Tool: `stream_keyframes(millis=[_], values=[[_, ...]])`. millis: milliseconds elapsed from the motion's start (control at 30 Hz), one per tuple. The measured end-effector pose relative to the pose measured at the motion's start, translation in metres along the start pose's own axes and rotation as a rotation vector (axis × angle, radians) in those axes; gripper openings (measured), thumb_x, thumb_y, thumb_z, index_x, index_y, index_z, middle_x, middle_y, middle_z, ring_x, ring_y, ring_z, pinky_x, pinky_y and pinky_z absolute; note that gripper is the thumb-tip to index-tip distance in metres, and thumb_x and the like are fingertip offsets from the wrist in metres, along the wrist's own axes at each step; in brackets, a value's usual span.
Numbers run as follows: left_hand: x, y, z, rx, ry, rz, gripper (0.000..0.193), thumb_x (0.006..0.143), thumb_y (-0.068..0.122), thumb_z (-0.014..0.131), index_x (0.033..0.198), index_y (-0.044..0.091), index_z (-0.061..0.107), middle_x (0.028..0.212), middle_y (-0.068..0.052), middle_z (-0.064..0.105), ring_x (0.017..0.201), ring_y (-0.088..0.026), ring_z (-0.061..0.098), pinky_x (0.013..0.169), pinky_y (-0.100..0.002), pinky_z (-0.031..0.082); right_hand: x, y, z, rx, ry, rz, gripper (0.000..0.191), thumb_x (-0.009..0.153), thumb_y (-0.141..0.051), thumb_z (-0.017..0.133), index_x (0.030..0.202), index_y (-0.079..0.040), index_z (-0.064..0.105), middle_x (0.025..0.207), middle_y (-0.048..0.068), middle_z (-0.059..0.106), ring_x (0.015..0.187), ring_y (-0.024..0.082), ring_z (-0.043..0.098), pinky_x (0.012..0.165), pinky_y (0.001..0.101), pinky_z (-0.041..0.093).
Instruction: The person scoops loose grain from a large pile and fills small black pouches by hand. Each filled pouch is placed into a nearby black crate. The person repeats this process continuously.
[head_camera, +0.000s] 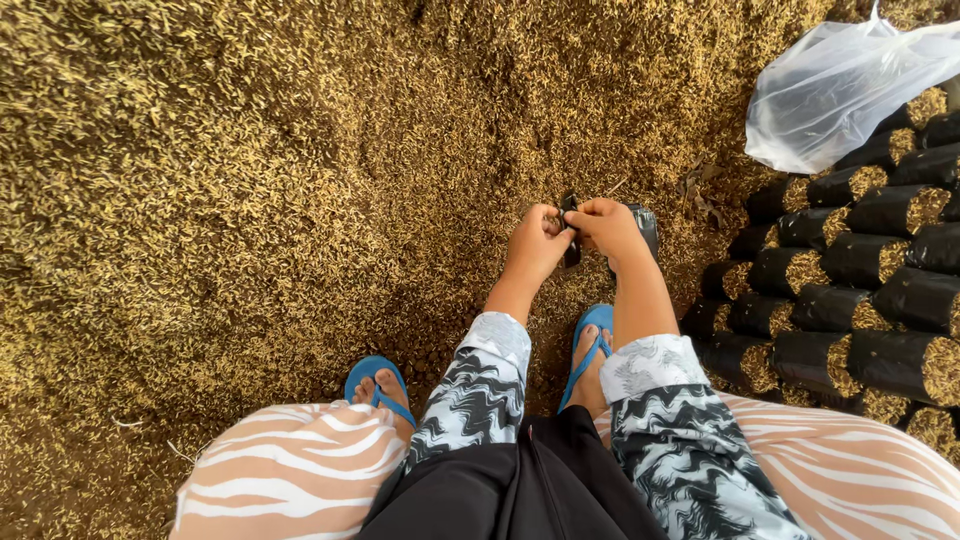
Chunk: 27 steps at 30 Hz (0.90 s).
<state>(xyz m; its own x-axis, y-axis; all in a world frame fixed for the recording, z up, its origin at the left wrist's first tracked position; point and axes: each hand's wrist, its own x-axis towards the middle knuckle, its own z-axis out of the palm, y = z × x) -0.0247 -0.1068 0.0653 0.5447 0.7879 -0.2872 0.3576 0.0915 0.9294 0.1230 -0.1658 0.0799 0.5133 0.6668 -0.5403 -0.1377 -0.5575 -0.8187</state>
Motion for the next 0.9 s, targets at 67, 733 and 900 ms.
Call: stream_keyframes(millis=[67,733,900], values=[[-0.002,-0.002,-0.013,-0.026,-0.013,-0.046,0.048,0.083,0.025,0.076,0.125,0.007,0.061,0.098,-0.01,0.075,0.085,-0.022,0.075,0.072,-0.036,0.059,-0.002,-0.003,0.009,0.042,-0.066,-0.005,0.015,0.087,-0.018,0.079,0.092,-0.006,0.07,0.072,-0.001,0.063,0.058,0.007,0.055,0.052,0.023,0.042],[-0.027,-0.016,-0.079,0.002,0.182,-0.075,0.028,0.095,0.03,0.059,0.102,0.009,0.077,0.08,-0.015,0.075,0.068,-0.029,0.071,0.064,-0.042,0.054,-0.038,-0.031,0.063,-0.021,-0.137,-0.205,0.017,0.088,-0.015,0.077,0.095,-0.006,0.065,0.079,-0.001,0.064,0.067,0.009,0.056,0.061,0.0249,0.045],[-0.048,-0.008,-0.088,0.176,0.138,0.017,0.028,0.096,0.03,0.061,0.093,0.005,0.074,0.077,-0.017,0.072,0.065,-0.032,0.067,0.063,-0.043,0.051,-0.041,-0.018,0.085,-0.048,0.022,-0.295,0.02,0.091,-0.019,0.076,0.101,-0.005,0.064,0.083,0.0,0.061,0.07,0.008,0.053,0.061,0.0256,0.044]])
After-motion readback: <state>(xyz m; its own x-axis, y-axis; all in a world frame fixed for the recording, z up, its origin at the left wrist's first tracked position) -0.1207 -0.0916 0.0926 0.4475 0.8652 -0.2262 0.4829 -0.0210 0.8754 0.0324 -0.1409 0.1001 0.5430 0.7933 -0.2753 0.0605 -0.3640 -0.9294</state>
